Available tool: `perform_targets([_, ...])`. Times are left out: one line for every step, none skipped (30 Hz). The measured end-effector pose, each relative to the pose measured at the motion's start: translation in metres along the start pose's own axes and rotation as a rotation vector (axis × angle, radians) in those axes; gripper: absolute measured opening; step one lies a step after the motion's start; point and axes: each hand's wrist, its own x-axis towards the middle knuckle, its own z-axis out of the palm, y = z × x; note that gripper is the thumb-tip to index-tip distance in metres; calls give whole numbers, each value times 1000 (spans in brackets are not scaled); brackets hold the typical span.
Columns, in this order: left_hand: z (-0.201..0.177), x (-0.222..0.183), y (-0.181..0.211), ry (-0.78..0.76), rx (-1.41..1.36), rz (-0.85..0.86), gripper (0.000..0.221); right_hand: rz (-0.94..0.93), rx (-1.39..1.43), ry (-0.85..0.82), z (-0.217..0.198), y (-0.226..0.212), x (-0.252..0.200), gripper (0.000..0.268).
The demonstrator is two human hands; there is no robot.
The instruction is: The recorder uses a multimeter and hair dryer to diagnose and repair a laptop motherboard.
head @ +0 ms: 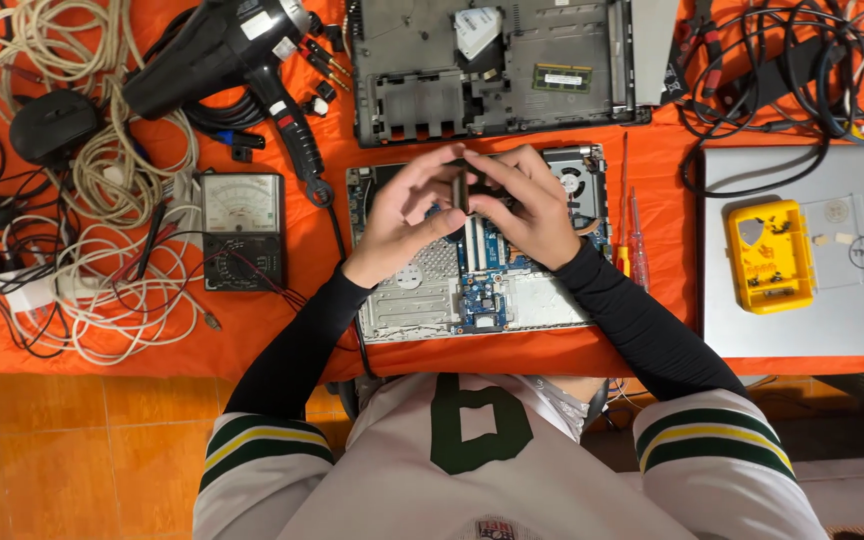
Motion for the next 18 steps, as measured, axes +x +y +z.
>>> perform_targets([0, 1, -2, -3, -2, 0, 69, 2, -3, 1, 0, 3, -1, 49])
perform_targets([0, 1, -4, 66, 2, -10, 70, 5, 8, 4, 1, 6, -2, 49])
perform_targets([0, 0, -5, 139, 8, -20, 71, 6, 23, 4, 2, 9, -3, 49])
perform_targets([-1, 0, -6, 140, 8, -22, 71, 7, 25, 4, 2, 10, -3, 49])
perform_targets([-2, 0, -8, 213, 8, -44, 69, -30, 5, -32, 2, 12, -3, 45])
perform_targets([-3, -1, -9, 285, 7, -66, 67, -68, -15, -68, 2, 13, -3, 41])
perform_targets([-3, 1, -7, 289, 8, -67, 67, -68, -11, -71, 2, 10, -1, 41])
perform_targets([-3, 3, -6, 315, 18, -56, 64, -101, -15, -82, 2, 6, 2, 44])
perform_targets([-3, 3, -4, 345, 29, -48, 60, -133, -15, -96, 2, 3, 4, 47])
perform_targets([-2, 2, -3, 352, 30, -50, 60, -133, -8, -101, 3, 3, 3, 47])
perform_targets([-1, 2, -3, 349, 11, -37, 58, -91, -25, -78, 4, 4, 3, 46])
perform_targets([0, 3, -2, 345, -9, -24, 56, -50, -42, -55, 5, 5, 3, 45])
perform_targets([-1, 2, -2, 348, -7, -24, 56, -52, -39, -57, 6, 5, 3, 45])
perform_targets([-1, 2, -2, 342, -8, -12, 54, 5, -7, -30, 6, 5, 3, 42])
perform_targets([0, 3, -2, 333, -11, -1, 53, 63, 24, -2, 6, 5, 3, 40])
perform_targets([-1, 2, -3, 333, -9, -1, 53, 62, 25, -1, 6, 5, 3, 40])
perform_targets([-1, 2, -4, 324, 1, 9, 52, 67, 14, 7, 6, 6, 3, 40])
perform_targets([-2, 1, -4, 316, 12, 19, 51, 71, 2, 15, 6, 6, 3, 40])
